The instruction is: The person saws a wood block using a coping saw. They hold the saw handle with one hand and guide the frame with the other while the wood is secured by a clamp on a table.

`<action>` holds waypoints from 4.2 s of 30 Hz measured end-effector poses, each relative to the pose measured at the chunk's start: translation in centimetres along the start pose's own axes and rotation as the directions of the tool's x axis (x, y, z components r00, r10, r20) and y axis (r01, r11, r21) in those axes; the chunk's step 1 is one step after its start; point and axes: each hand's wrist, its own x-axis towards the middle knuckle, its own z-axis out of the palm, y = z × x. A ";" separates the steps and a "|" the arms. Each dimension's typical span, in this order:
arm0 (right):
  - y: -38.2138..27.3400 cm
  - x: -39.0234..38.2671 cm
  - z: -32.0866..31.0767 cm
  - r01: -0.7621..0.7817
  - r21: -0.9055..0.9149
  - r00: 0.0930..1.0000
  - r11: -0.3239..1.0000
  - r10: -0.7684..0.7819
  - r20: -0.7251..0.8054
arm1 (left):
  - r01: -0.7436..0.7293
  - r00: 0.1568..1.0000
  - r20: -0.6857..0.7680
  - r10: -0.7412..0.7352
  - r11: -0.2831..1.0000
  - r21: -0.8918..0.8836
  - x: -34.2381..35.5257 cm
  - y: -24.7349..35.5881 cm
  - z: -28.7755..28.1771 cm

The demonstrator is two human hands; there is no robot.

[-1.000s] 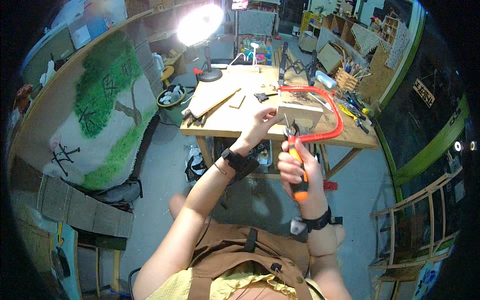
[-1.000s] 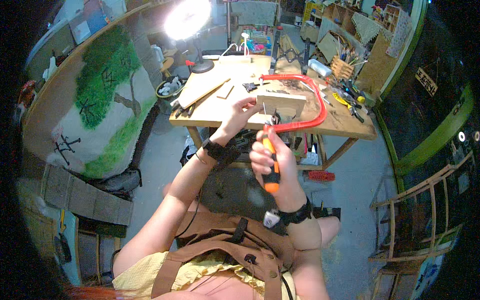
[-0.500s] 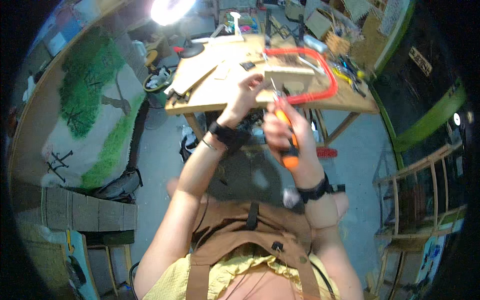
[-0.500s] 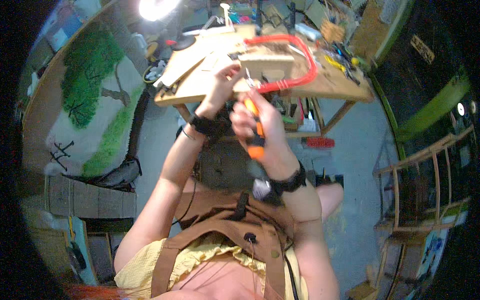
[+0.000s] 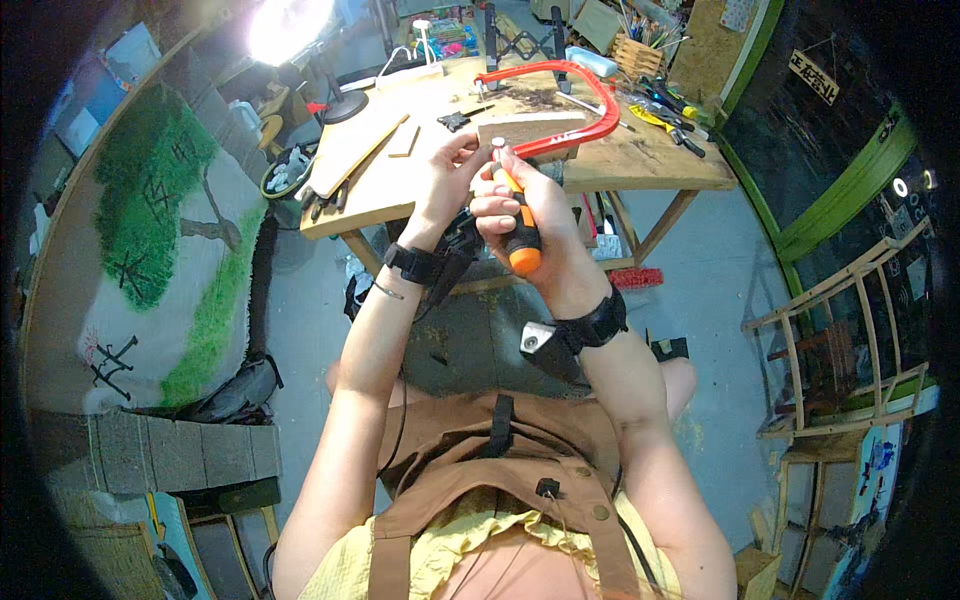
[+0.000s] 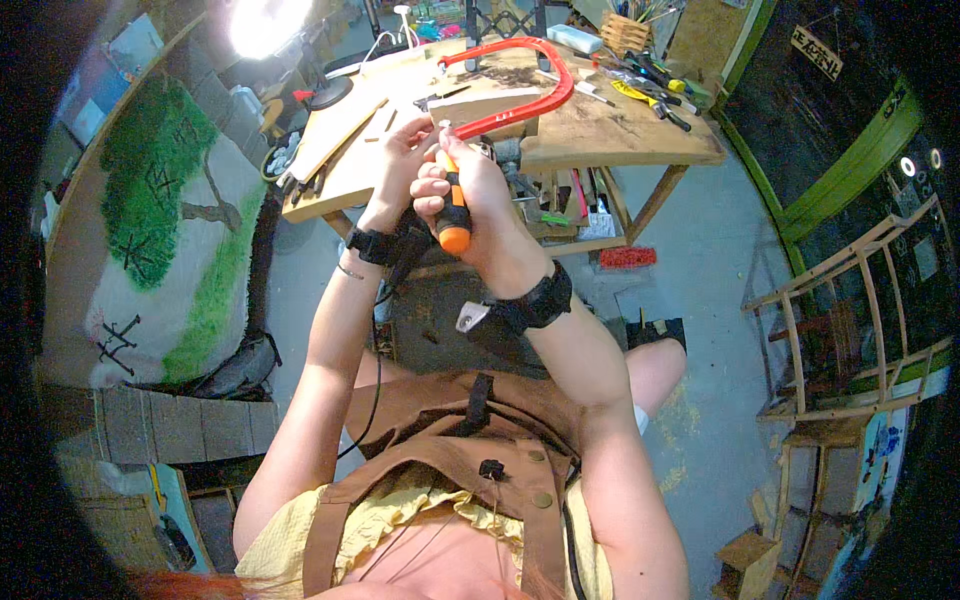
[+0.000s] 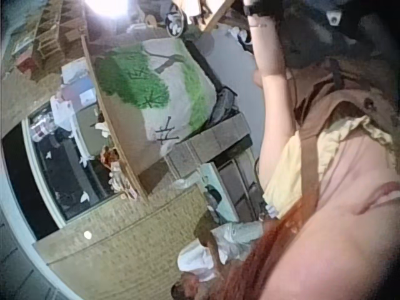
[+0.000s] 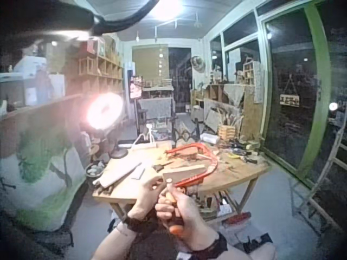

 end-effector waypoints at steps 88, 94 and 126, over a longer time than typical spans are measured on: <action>0.1 -3.9 -0.9 -0.042 -0.057 0.999 0.998 0.044 0.027 | -0.043 0.998 0.046 0.042 0.999 0.011 0.3 -0.5 -0.3; -1.3 -0.2 0.0 -0.044 -0.072 0.999 0.996 0.045 0.021 | 0.035 0.999 0.002 -0.035 0.999 -0.031 0.1 -0.4 -0.1; -0.2 -4.8 -0.2 -0.128 0.105 0.982 0.986 0.111 0.155 | -0.036 0.999 0.019 0.035 0.997 0.074 0.5 -0.9 -0.7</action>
